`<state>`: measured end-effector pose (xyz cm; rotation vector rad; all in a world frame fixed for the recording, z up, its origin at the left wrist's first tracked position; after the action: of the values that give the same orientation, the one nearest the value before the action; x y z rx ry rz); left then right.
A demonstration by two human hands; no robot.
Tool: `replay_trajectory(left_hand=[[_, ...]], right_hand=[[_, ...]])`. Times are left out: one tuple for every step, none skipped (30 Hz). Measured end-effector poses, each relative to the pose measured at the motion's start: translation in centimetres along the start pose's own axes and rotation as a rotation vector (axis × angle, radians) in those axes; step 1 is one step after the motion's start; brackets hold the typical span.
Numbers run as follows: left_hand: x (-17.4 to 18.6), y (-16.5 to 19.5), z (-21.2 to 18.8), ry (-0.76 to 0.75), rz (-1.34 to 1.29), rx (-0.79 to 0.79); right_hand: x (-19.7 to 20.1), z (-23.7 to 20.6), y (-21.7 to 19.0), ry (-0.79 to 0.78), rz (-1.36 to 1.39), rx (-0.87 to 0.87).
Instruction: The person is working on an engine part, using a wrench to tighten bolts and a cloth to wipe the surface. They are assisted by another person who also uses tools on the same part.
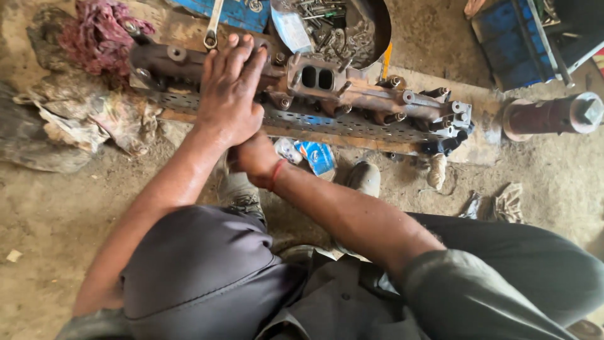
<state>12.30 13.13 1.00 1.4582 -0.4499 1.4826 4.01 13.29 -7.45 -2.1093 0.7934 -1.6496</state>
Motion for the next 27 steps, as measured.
replay_trajectory(left_hand=[[0.3, 0.1, 0.0, 0.012, 0.014, -0.016], [0.5, 0.4, -0.1, 0.023, 0.021, -0.033], [0.6, 0.7, -0.2, 0.041, 0.021, -0.048], [0.6, 0.7, -0.2, 0.062, 0.001, -0.024], [0.3, 0.7, -0.2, 0.078, -0.025, 0.009], [-0.2, 0.6, -0.3, 0.081, -0.055, 0.046], [-0.7, 0.7, -0.4, 0.104, -0.036, 0.054], [-1.2, 0.8, -0.4, 0.135, -0.007, 0.055], [-1.8, 0.8, -0.3, 0.162, 0.023, 0.050], [-2.3, 0.7, -0.3, 0.205, 0.039, 0.042], [-2.7, 0.5, -0.4, 0.245, 0.056, 0.032], [-3.1, 0.3, -0.5, 0.283, 0.072, 0.018], [-3.7, -0.1, -0.6, 0.267, 0.143, 0.009], [-4.2, -0.6, -0.7, 0.249, 0.213, 0.002], [-4.5, -1.0, -0.8, 0.228, 0.282, -0.002], [-4.5, -1.1, -1.0, 0.232, 0.340, -0.025], [-4.4, -1.1, -1.1, 0.239, 0.401, -0.046], [-4.2, -1.0, -1.3, 0.251, 0.463, -0.067], [-4.1, -1.2, -1.4, 0.224, 0.340, -0.062], [-4.0, -1.2, -1.4, 0.196, 0.214, -0.056], [-3.9, -1.2, -1.4, 0.167, 0.090, -0.047], [-3.6, -1.0, -1.4, 0.165, 0.078, -0.046], [-3.4, -0.8, -1.3, 0.164, 0.064, -0.045], [-3.2, -0.7, -1.3, 0.159, 0.048, -0.039], [-3.1, -0.6, -1.2, 0.161, 0.075, -0.040], [-3.0, -0.5, -1.2, 0.162, 0.100, -0.040], [-2.9, -0.4, -1.1, 0.167, 0.125, -0.043]], right_hand=[[-0.9, -0.1, 0.9, -0.040, 0.424, -0.137], [-1.8, -0.9, 1.8, -0.084, 0.847, -0.276], [-0.7, -1.5, 2.2, -0.024, 0.733, -0.109], [0.6, -2.3, 2.8, 0.026, 0.604, 0.063], [-0.1, -3.5, 6.3, -0.016, 0.943, -0.196], [-1.4, -5.6, 9.1, -0.056, 1.279, -0.480], [-0.8, -6.9, 10.8, -0.048, 1.150, -0.473], [-0.2, -7.6, 12.2, -0.034, 1.025, -0.453], [0.1, -8.3, 13.1, -0.022, 1.044, -0.441], [0.3, -8.9, 13.9, -0.010, 1.067, -0.433], [0.5, -9.2, 14.3, 0.004, 1.094, -0.425], [0.7, -9.3, 14.5, 0.018, 1.089, -0.405], [1.0, -9.2, 14.4, 0.033, 1.085, -0.386], [1.4, -9.0, 14.3, 0.044, 1.081, -0.370], [1.8, -8.8, 14.4, 0.062, 1.050, -0.396], [2.4, -8.6, 14.5, 0.080, 1.019, -0.421], [3.1, -8.3, 14.5, 0.095, 0.986, -0.444], [4.0, -7.9, 14.3, 0.101, 0.986, -0.429], [4.8, -7.5, 14.0, 0.109, 0.984, -0.413], [5.6, -7.1, 13.7, 0.115, 0.981, -0.399], [6.2, -6.7, 13.5, 0.100, 0.959, -0.408], [6.7, -6.3, 13.3, 0.088, 0.934, -0.413], [7.2, -5.9, 13.2, 0.074, 0.908, -0.420], [7.6, -5.6, 13.1, 0.067, 0.873, -0.413], [7.8, -5.2, 13.1, 0.058, 0.838, -0.409], [7.9, -4.9, 13.2, 0.049, 0.803, -0.406], [8.2, -4.6, 13.2, 0.071, 0.736, -0.370]])
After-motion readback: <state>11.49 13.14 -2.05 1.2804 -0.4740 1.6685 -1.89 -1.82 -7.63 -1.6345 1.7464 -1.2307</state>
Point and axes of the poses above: each hand's wrist, its own z-axis towards the middle knuckle, its own x-axis out of the back of the hand, y = z × x, the point moved 8 cm from there along z, towards the middle knuckle, and after that the axes turned 1 degree about z, right-handed, at the moved point
